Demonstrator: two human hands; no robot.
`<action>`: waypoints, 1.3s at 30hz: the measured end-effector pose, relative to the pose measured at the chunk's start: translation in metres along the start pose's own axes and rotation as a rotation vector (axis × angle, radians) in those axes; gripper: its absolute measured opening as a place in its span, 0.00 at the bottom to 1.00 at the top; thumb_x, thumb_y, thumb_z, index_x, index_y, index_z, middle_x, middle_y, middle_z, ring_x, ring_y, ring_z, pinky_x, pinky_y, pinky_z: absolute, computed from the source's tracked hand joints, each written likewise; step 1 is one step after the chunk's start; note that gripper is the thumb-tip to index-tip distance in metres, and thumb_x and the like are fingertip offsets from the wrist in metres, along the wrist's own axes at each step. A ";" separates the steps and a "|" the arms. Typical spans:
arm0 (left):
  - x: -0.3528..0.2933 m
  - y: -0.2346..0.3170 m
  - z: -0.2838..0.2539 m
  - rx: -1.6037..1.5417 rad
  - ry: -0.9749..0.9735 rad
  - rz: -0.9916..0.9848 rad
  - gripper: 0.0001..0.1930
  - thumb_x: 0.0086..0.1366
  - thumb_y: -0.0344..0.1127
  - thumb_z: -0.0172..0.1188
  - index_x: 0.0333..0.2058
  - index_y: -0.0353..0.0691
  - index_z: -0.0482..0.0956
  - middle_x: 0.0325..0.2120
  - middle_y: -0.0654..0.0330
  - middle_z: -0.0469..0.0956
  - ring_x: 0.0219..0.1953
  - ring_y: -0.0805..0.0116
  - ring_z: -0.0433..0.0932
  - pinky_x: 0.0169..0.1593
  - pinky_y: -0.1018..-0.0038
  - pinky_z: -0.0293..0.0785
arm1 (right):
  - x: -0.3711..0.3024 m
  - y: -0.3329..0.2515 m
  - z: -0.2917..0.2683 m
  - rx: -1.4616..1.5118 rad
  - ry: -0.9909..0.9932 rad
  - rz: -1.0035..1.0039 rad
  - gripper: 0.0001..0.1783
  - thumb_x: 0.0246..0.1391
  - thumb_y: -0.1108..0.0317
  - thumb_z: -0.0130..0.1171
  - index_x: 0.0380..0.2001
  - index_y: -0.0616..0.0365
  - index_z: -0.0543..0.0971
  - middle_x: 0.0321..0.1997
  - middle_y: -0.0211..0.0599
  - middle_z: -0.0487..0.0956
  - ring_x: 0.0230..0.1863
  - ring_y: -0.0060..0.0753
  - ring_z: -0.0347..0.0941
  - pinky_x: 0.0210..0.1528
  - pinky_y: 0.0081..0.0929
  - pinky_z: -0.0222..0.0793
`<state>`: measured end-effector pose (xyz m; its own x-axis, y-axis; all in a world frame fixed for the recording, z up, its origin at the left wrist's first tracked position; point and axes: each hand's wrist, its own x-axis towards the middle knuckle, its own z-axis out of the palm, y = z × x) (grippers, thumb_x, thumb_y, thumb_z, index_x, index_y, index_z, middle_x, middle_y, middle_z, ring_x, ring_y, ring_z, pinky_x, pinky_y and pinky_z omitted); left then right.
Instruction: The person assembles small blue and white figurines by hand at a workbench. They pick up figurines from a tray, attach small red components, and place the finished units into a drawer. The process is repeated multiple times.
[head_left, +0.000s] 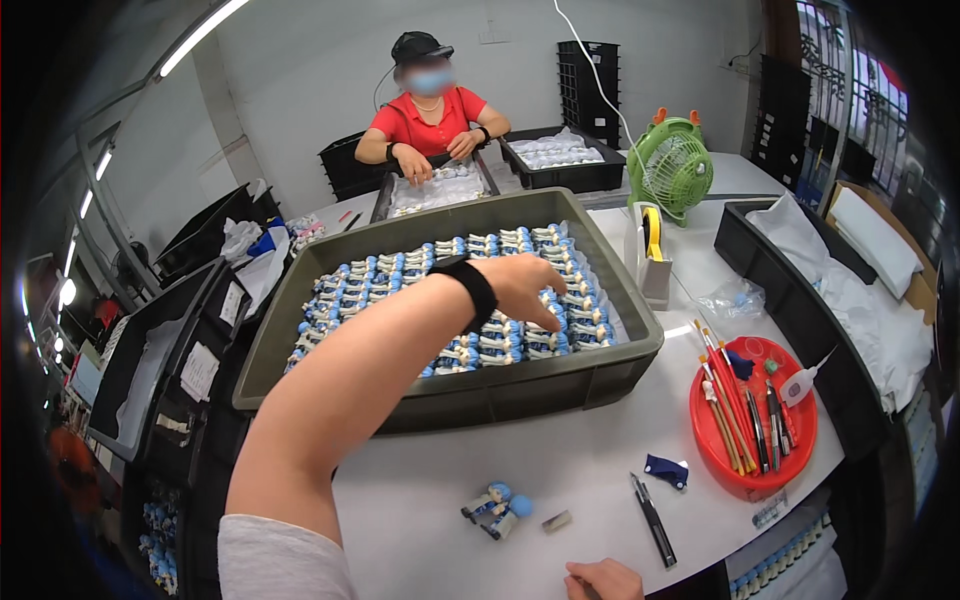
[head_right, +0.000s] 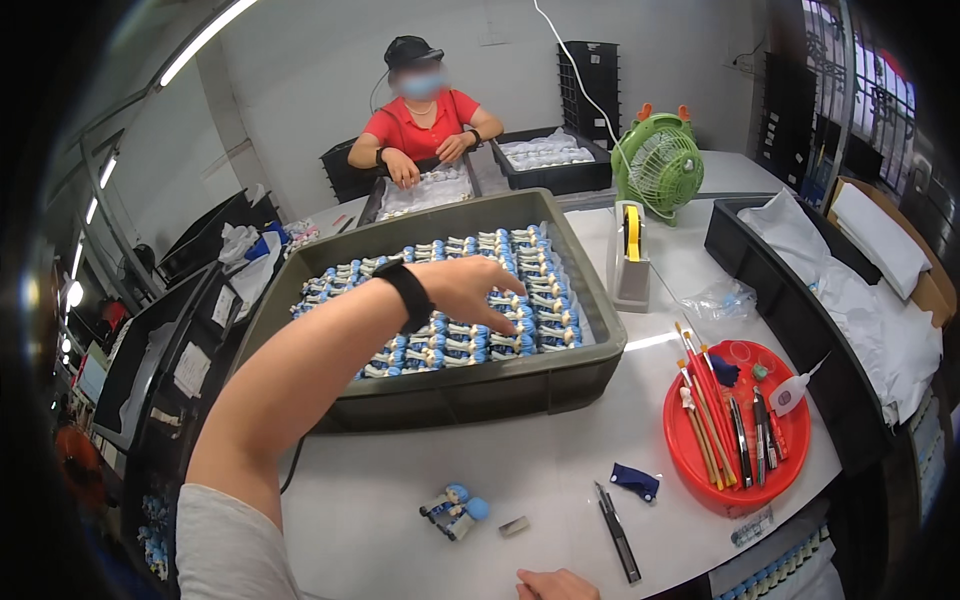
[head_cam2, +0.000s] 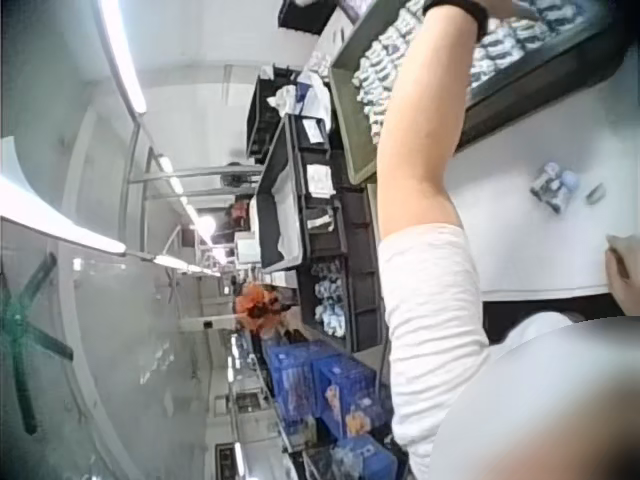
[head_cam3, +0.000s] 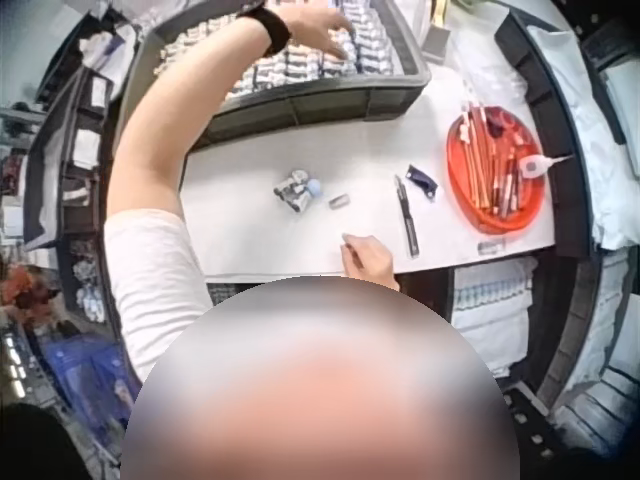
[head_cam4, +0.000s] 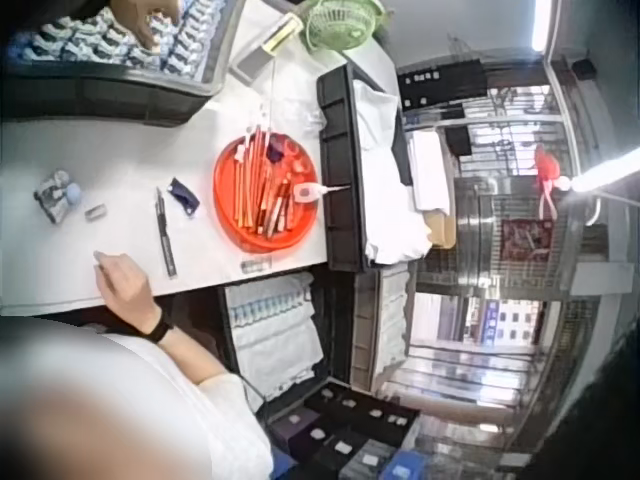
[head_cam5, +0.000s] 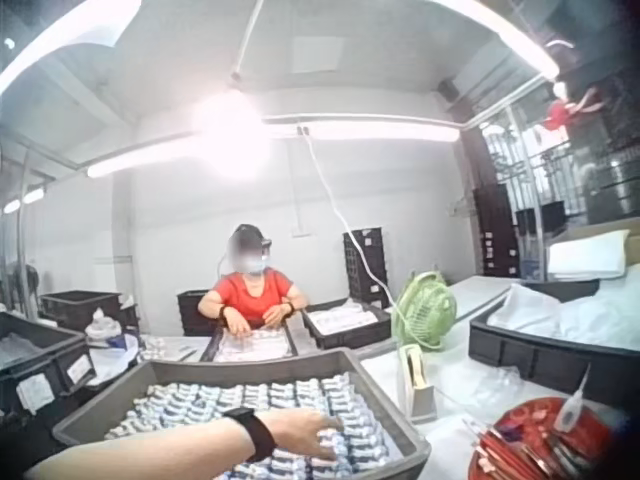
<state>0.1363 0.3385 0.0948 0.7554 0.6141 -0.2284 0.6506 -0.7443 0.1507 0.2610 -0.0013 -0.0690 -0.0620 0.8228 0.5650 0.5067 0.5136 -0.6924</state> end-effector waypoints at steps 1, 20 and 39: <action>0.018 0.004 0.006 -0.009 -0.025 0.039 0.34 0.52 0.53 0.65 0.54 0.39 0.70 0.50 0.42 0.71 0.53 0.50 0.70 0.57 0.65 0.65 | 0.001 0.000 -0.001 0.012 0.006 0.004 0.12 0.43 0.80 0.60 0.35 0.62 0.77 0.22 0.41 0.74 0.20 0.39 0.69 0.22 0.30 0.66; 0.102 0.003 0.072 0.174 -0.119 -0.020 0.48 0.41 0.58 0.69 0.58 0.46 0.55 0.48 0.41 0.61 0.56 0.45 0.61 0.57 0.59 0.63 | 0.003 0.008 -0.012 0.154 -0.031 0.019 0.09 0.41 0.82 0.59 0.30 0.63 0.76 0.26 0.43 0.76 0.25 0.45 0.72 0.27 0.32 0.69; 0.068 0.001 0.022 0.050 0.117 0.009 0.42 0.32 0.43 0.74 0.48 0.34 0.66 0.41 0.44 0.71 0.46 0.50 0.72 0.49 0.66 0.71 | 0.002 0.005 -0.009 0.155 -0.026 0.026 0.09 0.41 0.84 0.58 0.30 0.64 0.76 0.25 0.44 0.76 0.25 0.46 0.73 0.27 0.32 0.69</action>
<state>0.1870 0.3738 0.0578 0.7667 0.6320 -0.1126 0.6416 -0.7601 0.1029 0.2715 0.0011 -0.0669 -0.0735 0.8413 0.5356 0.3702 0.5217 -0.7687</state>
